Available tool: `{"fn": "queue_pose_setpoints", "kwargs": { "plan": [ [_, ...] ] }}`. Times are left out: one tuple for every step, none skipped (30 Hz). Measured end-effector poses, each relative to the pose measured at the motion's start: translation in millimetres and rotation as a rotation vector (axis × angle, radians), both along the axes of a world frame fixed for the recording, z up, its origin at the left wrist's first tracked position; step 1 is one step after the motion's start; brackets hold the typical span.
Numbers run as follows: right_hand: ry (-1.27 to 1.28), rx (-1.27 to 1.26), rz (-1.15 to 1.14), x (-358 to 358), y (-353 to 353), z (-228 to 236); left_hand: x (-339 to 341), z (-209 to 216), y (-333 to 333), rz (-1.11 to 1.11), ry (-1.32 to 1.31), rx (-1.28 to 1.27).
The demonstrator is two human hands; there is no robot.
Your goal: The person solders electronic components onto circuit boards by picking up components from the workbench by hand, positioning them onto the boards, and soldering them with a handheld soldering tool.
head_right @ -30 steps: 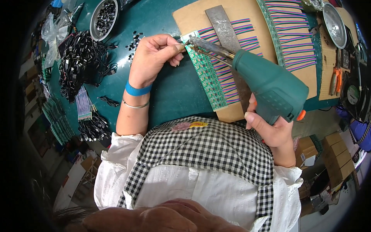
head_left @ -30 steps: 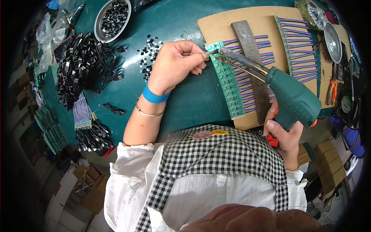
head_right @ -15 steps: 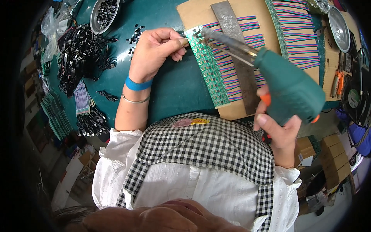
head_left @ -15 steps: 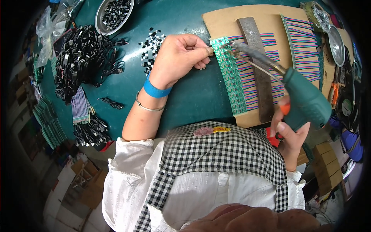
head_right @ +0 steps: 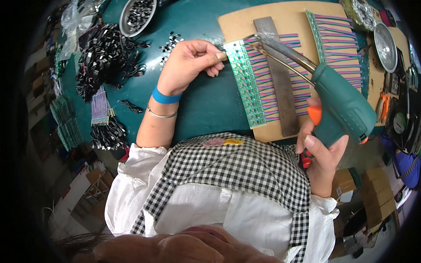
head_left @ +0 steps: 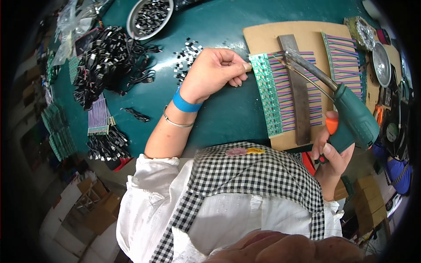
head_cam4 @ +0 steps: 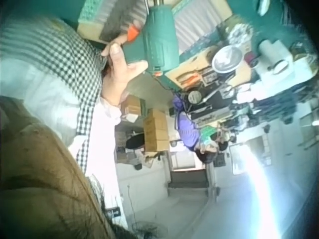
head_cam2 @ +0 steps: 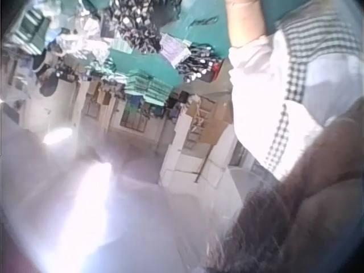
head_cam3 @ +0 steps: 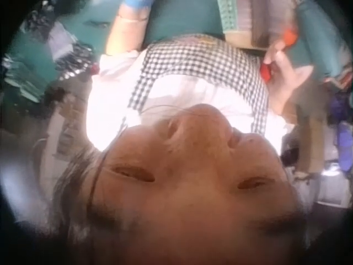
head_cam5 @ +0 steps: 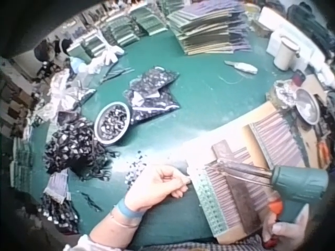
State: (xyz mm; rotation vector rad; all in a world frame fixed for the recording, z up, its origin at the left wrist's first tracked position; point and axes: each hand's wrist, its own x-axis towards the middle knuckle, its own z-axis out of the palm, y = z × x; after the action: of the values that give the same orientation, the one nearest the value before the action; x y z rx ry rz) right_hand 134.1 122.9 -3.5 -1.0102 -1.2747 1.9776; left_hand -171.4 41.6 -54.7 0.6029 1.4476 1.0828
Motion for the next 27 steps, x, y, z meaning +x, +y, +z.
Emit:
{"fn": "queue_pose_setpoints", "kwargs": {
  "plan": [
    [0.010,0.032,0.007,0.7,0.3,-1.5,-4.9,2.7,-2.6,0.026,0.056,-0.001],
    [0.017,0.048,0.006,2.7,2.1,-1.9,-11.5,5.8,-6.3,0.049,0.109,0.004],
    [0.029,0.046,0.023,4.3,3.8,-3.3,-17.9,8.2,-10.4,0.069,0.153,0.038],
    [0.039,0.027,0.031,6.7,6.1,-3.3,-26.8,9.7,-12.8,0.140,0.287,0.032],
    [0.044,0.011,0.040,8.5,7.1,-3.9,-34.2,8.8,-13.4,0.245,0.487,0.042],
    [0.050,-0.005,0.049,9.8,8.2,-4.3,-43.1,8.1,-13.5,0.253,0.801,0.094],
    [0.055,-0.017,0.060,10.1,9.1,-5.4,-50.1,6.4,-14.2,0.257,1.110,0.103],
    [0.054,-0.004,0.049,10.3,8.8,-5.6,-54.1,5.1,-16.4,0.226,1.228,0.096],
    [0.062,-0.023,0.061,9.8,8.8,-6.1,-56.4,2.4,-17.3,0.187,1.254,0.083],
    [0.062,-0.018,0.049,8.9,7.2,-6.1,-57.9,-0.7,-16.7,0.148,1.286,0.078],
    [0.065,-0.005,0.034,7.9,5.5,-5.9,-58.0,-3.6,-15.8,0.105,1.313,0.071],
    [0.068,0.009,0.019,6.5,3.9,-5.6,-58.0,-5.5,-15.2,0.090,1.264,0.058],
    [0.072,0.031,-0.001,4.8,2.2,-5.7,-58.0,-6.4,-14.1,0.078,1.295,0.078],
    [0.055,0.048,-0.023,3.9,1.2,-5.0,-57.5,-6.8,-13.6,0.061,1.315,0.083],
    [0.064,0.051,-0.032,3.0,0.0,-4.6,-55.9,-6.4,-13.1,0.049,1.320,0.060],
    [0.056,0.050,-0.040,2.9,-0.4,-3.8,-55.0,-4.5,-13.6,0.023,1.396,0.083],
    [0.044,0.056,-0.066,2.8,-0.8,-3.3,-52.9,-3.3,-11.8,0.057,1.434,0.145],
    [0.051,0.048,-0.070,2.9,-1.1,-2.7,-49.9,-0.6,-12.1,0.105,1.398,0.100],
    [0.052,0.045,-0.093,2.9,-2.2,-2.1,-46.4,3.7,-13.7,0.155,1.350,0.035],
    [0.042,0.043,-0.114,3.0,-1.8,-1.8,-42.2,8.0,-14.0,0.217,1.245,0.034],
    [0.049,0.032,-0.101,3.0,-1.7,-1.3,-37.4,13.4,-14.3,0.251,1.139,0.028],
    [0.046,0.022,-0.085,2.5,-1.1,-1.1,-31.2,18.2,-13.3,0.264,1.079,0.116],
    [0.043,0.015,-0.077,1.9,-0.5,-0.4,-23.8,23.4,-11.9,0.282,1.004,0.157],
    [0.053,-0.009,-0.050,0.7,0.0,0.3,-17.0,31.1,-12.5,0.199,1.057,0.266],
    [0.063,-0.030,-0.030,-0.6,0.8,1.8,-8.7,39.6,-14.4,0.119,1.103,0.346],
    [0.074,-0.043,-0.005,-3.1,1.1,2.8,4.5,46.9,-17.7,0.108,1.043,0.366],
    [0.085,-0.056,0.021,-6.2,1.2,4.1,18.1,55.0,-22.6,0.066,0.973,0.406]
  ]
}}
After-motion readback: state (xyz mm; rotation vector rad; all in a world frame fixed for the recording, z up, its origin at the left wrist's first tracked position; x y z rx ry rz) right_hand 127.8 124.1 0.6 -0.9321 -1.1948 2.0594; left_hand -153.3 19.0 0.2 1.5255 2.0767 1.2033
